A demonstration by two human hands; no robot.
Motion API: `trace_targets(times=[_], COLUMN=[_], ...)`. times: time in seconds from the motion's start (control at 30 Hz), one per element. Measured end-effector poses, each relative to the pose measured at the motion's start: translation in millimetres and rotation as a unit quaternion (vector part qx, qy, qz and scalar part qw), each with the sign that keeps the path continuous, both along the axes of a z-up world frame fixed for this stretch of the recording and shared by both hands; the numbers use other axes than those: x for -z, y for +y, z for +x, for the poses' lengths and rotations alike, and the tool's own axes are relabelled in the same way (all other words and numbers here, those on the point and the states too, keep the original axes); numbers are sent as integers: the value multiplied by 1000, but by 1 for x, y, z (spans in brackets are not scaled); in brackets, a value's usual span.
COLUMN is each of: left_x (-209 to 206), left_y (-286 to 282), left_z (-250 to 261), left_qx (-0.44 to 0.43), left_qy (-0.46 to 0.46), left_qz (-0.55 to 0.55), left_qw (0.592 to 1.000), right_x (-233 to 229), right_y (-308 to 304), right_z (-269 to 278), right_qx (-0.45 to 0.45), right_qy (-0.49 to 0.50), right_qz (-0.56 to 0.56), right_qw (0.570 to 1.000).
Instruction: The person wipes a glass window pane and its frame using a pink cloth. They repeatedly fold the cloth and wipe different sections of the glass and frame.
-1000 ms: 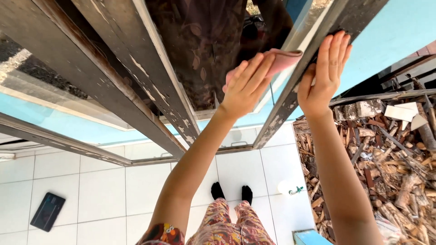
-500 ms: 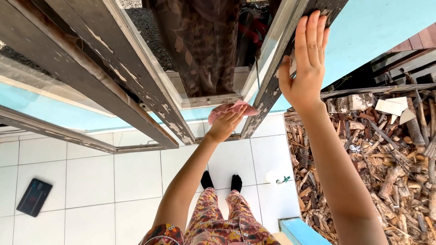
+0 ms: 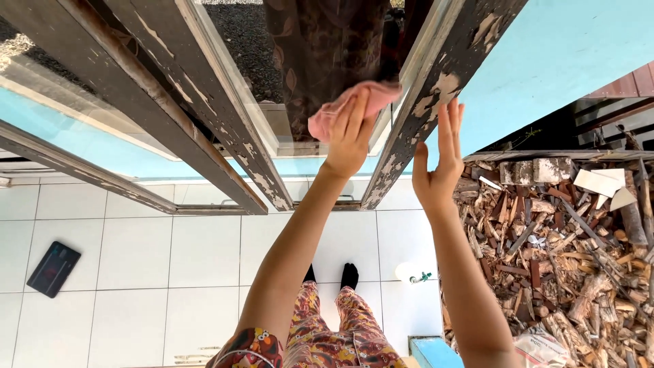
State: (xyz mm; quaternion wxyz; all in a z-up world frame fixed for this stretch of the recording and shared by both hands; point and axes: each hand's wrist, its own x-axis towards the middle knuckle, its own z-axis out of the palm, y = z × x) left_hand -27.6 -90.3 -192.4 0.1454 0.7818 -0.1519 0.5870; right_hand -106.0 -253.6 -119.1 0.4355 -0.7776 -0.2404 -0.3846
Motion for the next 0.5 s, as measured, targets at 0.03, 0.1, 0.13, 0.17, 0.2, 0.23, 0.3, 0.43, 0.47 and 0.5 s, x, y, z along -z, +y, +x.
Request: trace_targets(times=[0.03,0.1,0.13,0.17,0.2,0.23,0.3,0.43,0.47,0.5], left_x=[7,27,41,54,60,66,79,97,97,93], left_y=[1,2,3,4,4,5,7,4,4,3], left_z=[-2,-7,-11,-14,-19,-25,-35,-64,-73,-85], left_qx=[0,1,6,10,10,9,7,53,68,67], left_qy=[-1,-2,13,27,27,33,38,113,144,143], left_qz=[35,70,97,125,126,144,162,157,149,150], left_qw=[999,998,995,992,992,989,986,980,976,976], right_x=[8,24,31,39,48,57,73,99,105,107], right_y=[-3,-8,-10,-11,-12,-12,-12,-11,-10,-7], right_z=[-3,-10,-15,-18,-22,-26,-34,-55,-61,-67], right_qx=[-1,-1,2,3,4,8,11,-8,-18,-20], right_qy=[20,41,60,78,78,96,114,189,220,220], right_qz=[11,22,28,34,34,36,36,70,85,86], right_qw=[1000,999,998,996,996,995,993,979,972,972])
